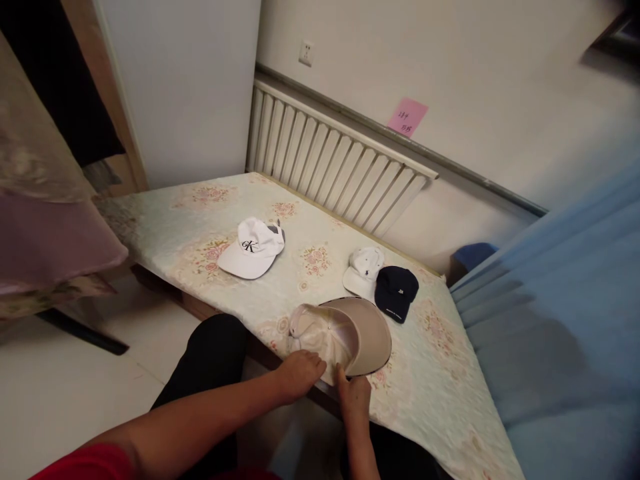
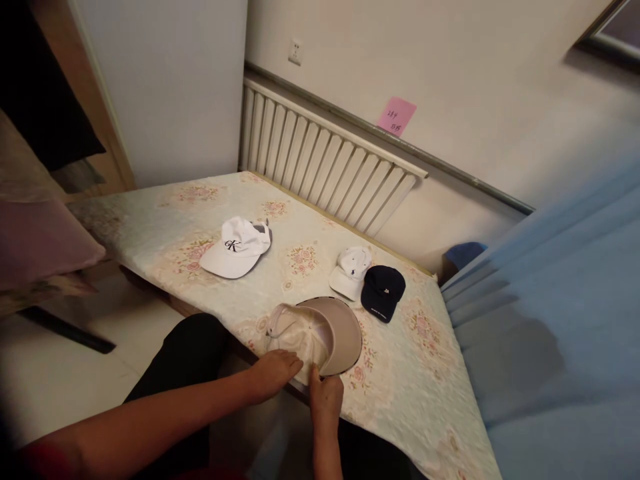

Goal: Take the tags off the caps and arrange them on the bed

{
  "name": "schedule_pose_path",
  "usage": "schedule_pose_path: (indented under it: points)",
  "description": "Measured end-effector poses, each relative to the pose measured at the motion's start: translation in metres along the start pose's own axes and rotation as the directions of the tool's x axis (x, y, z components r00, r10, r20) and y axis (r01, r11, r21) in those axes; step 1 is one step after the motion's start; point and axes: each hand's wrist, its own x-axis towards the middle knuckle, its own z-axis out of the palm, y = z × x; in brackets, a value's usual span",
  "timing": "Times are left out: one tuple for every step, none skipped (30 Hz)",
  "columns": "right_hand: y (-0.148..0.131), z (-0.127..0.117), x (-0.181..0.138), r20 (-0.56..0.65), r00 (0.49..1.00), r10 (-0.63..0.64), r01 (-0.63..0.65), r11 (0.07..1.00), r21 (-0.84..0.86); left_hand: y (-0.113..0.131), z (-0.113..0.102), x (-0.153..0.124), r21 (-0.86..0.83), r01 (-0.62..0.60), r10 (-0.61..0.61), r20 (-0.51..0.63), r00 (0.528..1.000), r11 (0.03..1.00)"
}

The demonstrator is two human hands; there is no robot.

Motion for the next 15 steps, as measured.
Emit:
schedule_pose_path:
  points:
    - [0.002, 0.001, 0.0, 0.001, 1.0, -0.006, 0.006, 1.0, -0.003, 0.0, 0.0, 0.0, -0.002, -0.003, 0.003, 0.004, 1.0, 1.0]
    - [0.003, 0.001, 0.002, -0.003, 1.0, -0.012, 0.012, 1.0, -0.016, 0.0, 0.0, 0.0, -0.008, 0.0, 0.0, 0.004, 1.0, 1.0]
    - [0.004, 0.001, 0.004, -0.01, 1.0, -0.021, 0.021, 0.999, -0.04, 0.0, -0.001, -0.001, -0.018, 0.004, -0.004, 0.005, 1.0, 1.0]
    - [0.005, 0.0, 0.007, -0.016, 0.999, -0.033, 0.032, 0.997, -0.072, 0.0, -0.001, -0.001, -0.03, 0.013, -0.013, 0.004, 1.0, 0.999]
    - [0.005, -0.002, 0.01, -0.02, 0.999, -0.046, 0.043, 0.994, -0.104, 0.0, -0.001, -0.002, -0.044, 0.026, -0.026, 0.001, 1.0, 0.999]
    - [0.004, -0.004, 0.014, -0.021, 0.998, -0.06, 0.056, 0.99, -0.131, 0.0, -0.001, -0.002, -0.059, 0.039, -0.039, -0.002, 0.999, 0.998]
    - [0.002, -0.007, 0.017, -0.02, 0.997, -0.077, 0.073, 0.986, -0.148, 0.001, -0.001, -0.002, -0.075, 0.05, -0.051, -0.008, 0.999, 0.996]
    - [0.0, -0.01, 0.021, -0.021, 0.995, -0.097, 0.093, 0.984, -0.154, 0.001, 0.0, -0.003, -0.091, 0.056, -0.057, -0.013, 0.998, 0.994]
    - [-0.003, -0.013, 0.024, -0.024, 0.993, -0.119, 0.114, 0.981, -0.155, 0.001, 0.001, -0.003, -0.105, 0.059, -0.061, -0.019, 0.998, 0.993]
    - [-0.006, -0.016, 0.026, -0.029, 0.99, -0.138, 0.132, 0.979, -0.155, 0.001, 0.001, -0.003, -0.118, 0.058, -0.061, -0.023, 0.998, 0.991]
    - [-0.01, -0.019, 0.028, -0.032, 0.987, -0.156, 0.149, 0.976, -0.158, 0.001, 0.002, -0.003, -0.129, 0.055, -0.059, -0.027, 0.998, 0.99]
    - [-0.013, -0.022, 0.03, -0.033, 0.985, -0.168, 0.161, 0.973, -0.165, 0.0, 0.003, -0.003, -0.138, 0.052, -0.057, -0.033, 0.998, 0.989]
    - [-0.016, -0.024, 0.031, -0.035, 0.984, -0.173, 0.164, 0.971, -0.174, 0.0, 0.003, -0.004, -0.146, 0.048, -0.054, -0.039, 0.998, 0.988]
    - [-0.019, -0.026, 0.031, -0.038, 0.984, -0.173, 0.164, 0.969, -0.183, -0.002, 0.004, -0.004, -0.152, 0.042, -0.05, -0.045, 0.998, 0.987]
    - [-0.021, -0.028, 0.032, -0.041, 0.984, -0.174, 0.163, 0.968, -0.192, -0.003, 0.004, -0.005, -0.158, 0.034, -0.043, -0.052, 0.998, 0.987]
